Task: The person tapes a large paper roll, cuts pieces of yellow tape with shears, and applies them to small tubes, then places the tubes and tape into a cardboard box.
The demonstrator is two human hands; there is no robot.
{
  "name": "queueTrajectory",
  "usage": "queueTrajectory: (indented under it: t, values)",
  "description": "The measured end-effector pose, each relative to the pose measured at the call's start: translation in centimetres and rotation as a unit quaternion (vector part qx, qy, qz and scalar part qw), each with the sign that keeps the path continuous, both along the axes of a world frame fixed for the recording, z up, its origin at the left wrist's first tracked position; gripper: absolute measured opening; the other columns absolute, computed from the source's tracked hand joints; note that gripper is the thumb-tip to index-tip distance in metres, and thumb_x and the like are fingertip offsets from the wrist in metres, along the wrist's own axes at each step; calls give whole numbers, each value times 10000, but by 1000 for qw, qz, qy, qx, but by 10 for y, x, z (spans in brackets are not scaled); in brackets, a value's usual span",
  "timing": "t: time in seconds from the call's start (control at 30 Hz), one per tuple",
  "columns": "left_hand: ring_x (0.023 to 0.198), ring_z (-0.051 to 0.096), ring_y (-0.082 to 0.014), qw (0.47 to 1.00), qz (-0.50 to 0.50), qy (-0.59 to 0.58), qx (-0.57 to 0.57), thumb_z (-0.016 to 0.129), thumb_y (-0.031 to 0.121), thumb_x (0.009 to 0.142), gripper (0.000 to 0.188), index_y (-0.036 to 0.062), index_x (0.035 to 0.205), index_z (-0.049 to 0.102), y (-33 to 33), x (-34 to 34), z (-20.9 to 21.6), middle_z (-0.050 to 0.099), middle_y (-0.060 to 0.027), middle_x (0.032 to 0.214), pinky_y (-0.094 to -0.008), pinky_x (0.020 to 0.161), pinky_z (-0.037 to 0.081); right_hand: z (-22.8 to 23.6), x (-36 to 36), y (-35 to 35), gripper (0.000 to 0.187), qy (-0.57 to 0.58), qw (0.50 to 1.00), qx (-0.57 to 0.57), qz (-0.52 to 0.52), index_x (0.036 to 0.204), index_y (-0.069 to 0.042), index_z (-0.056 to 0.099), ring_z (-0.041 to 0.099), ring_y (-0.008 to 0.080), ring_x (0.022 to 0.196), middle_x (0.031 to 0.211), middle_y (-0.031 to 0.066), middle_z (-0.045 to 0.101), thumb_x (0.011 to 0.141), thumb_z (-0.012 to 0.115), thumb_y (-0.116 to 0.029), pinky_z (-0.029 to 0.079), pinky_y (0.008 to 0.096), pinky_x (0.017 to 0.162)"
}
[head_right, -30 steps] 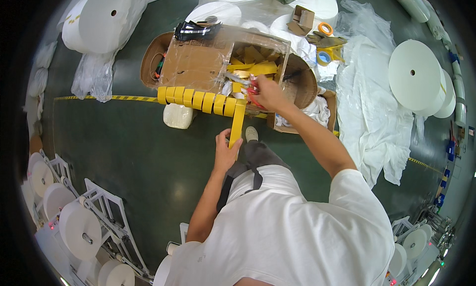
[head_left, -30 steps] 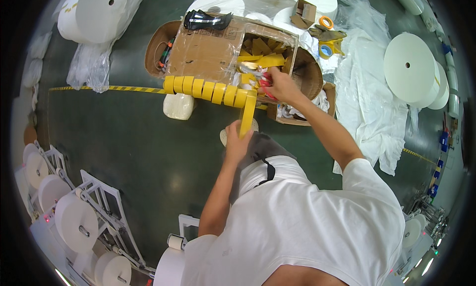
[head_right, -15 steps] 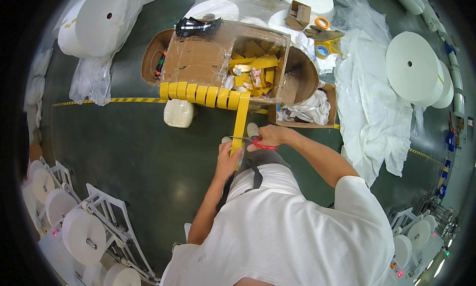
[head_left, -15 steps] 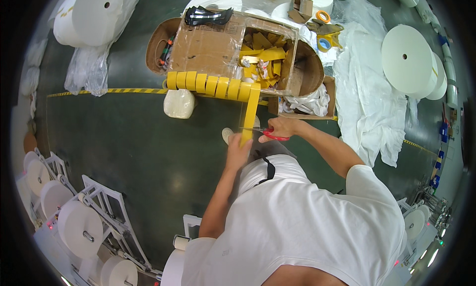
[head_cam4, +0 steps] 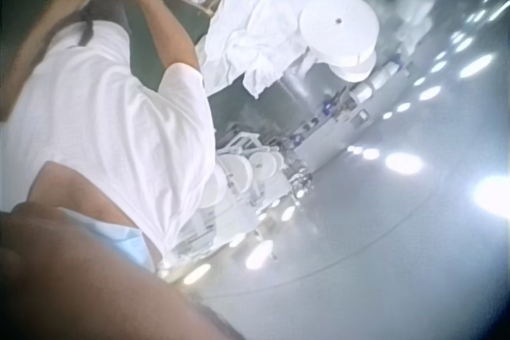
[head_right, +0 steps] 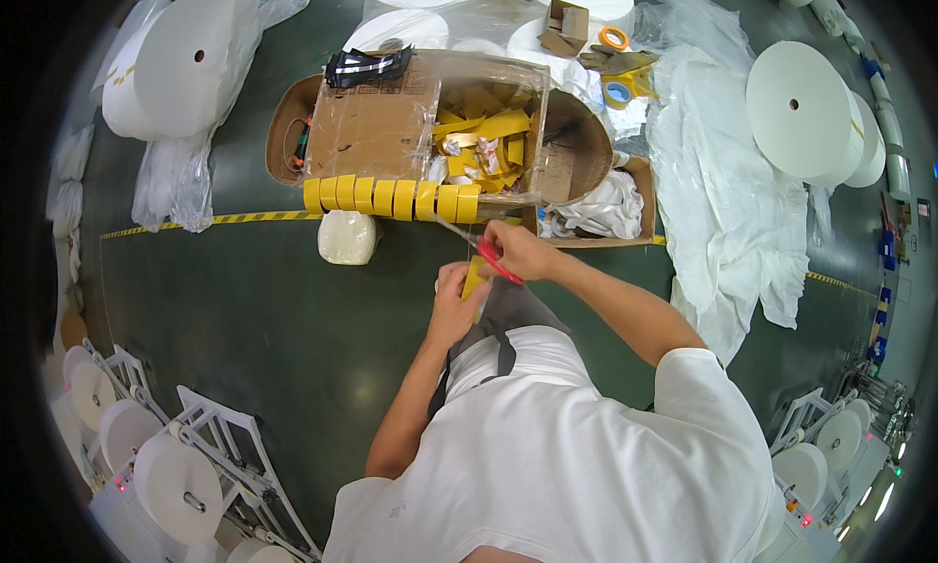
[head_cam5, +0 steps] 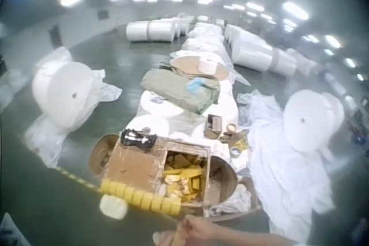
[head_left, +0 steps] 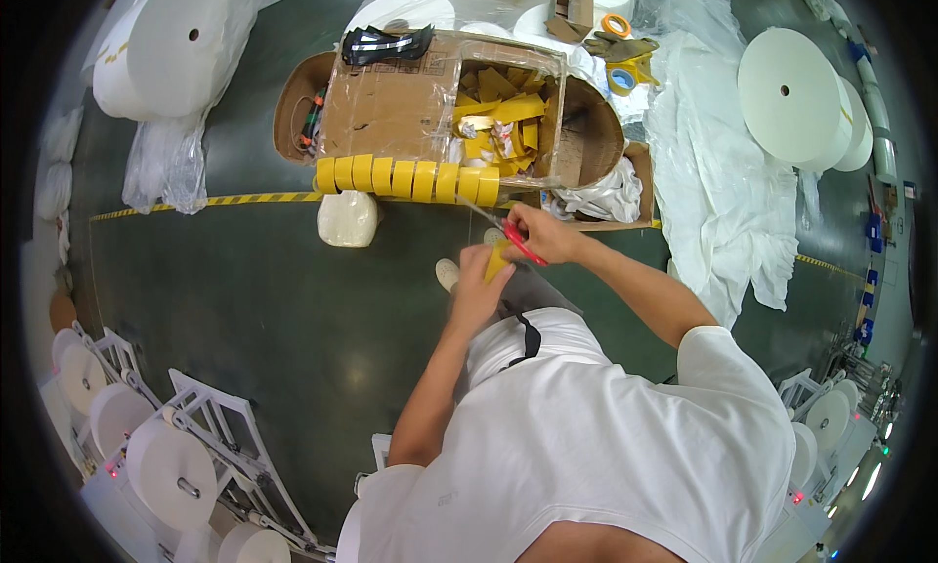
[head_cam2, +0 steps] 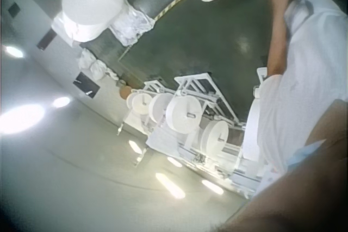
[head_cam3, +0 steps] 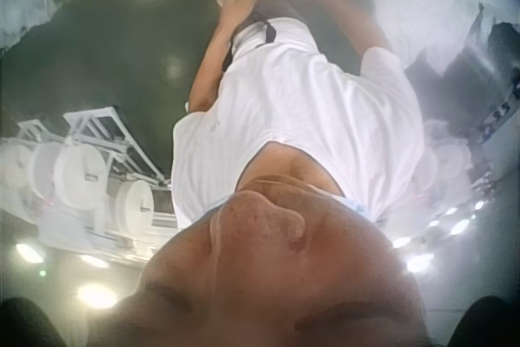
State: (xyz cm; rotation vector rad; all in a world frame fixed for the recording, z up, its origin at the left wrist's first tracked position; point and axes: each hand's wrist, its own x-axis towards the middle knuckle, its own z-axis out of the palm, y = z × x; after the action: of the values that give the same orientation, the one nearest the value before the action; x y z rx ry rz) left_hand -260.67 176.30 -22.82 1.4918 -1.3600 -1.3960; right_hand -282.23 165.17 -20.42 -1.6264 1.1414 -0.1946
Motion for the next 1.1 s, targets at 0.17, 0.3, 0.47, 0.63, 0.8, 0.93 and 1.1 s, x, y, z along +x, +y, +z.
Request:
queueTrajectory:
  t: [0.17,0.3,0.47,0.63,0.8,0.93,1.1]
  values:
    - [1291,620,-407,996,82,40,-7,834,208,1003,641,0,1513,507,-32,-29,-35,550,-241,1402,-468,1118,506,-6,-10,-59,484,76,978,-186,-63,1183,7,580,747,467,948,991,266,753,925,885,-267,591,522,825]
    - [1310,616,-401,996,89,6,6,828,222,1009,626,0,1500,510,-42,-40,-47,552,-236,1411,-475,1131,501,-15,-9,-95,490,155,956,-240,-62,1178,15,564,736,496,948,963,277,745,948,864,-297,576,544,804]
    - [1265,631,-382,997,71,-6,33,812,209,1020,583,1,1487,531,-5,-25,-61,550,-227,1403,-458,1102,521,6,-17,-89,551,209,942,-250,-76,1157,22,570,732,502,920,954,295,738,959,855,-406,579,552,780]
    - [1119,728,-243,999,22,-20,33,754,142,1086,464,-17,1472,555,48,-2,-72,530,-156,1386,-360,977,613,66,-75,-25,990,214,974,67,22,1292,121,587,756,502,1072,1133,351,762,896,786,-765,605,521,908]
    - [1116,728,-238,997,27,-7,70,754,140,1083,407,-36,1420,609,64,6,-76,556,-150,1380,-357,962,613,29,-52,35,1326,261,936,178,156,1312,191,568,740,530,1147,1151,405,739,797,614,-1029,591,540,977]
    - [1171,670,-360,998,32,-33,52,796,158,1013,382,-10,1332,670,59,11,-73,618,-196,1292,-451,1022,559,11,-21,45,1145,246,952,76,165,1084,101,727,775,491,993,966,317,772,793,652,-1005,605,544,879]
    - [1211,648,-411,996,-27,-59,58,841,177,954,437,19,1330,684,65,28,-65,646,-207,1268,-482,1063,539,17,-31,44,956,283,931,102,208,774,3,781,782,385,784,735,179,759,797,714,-951,611,494,739]
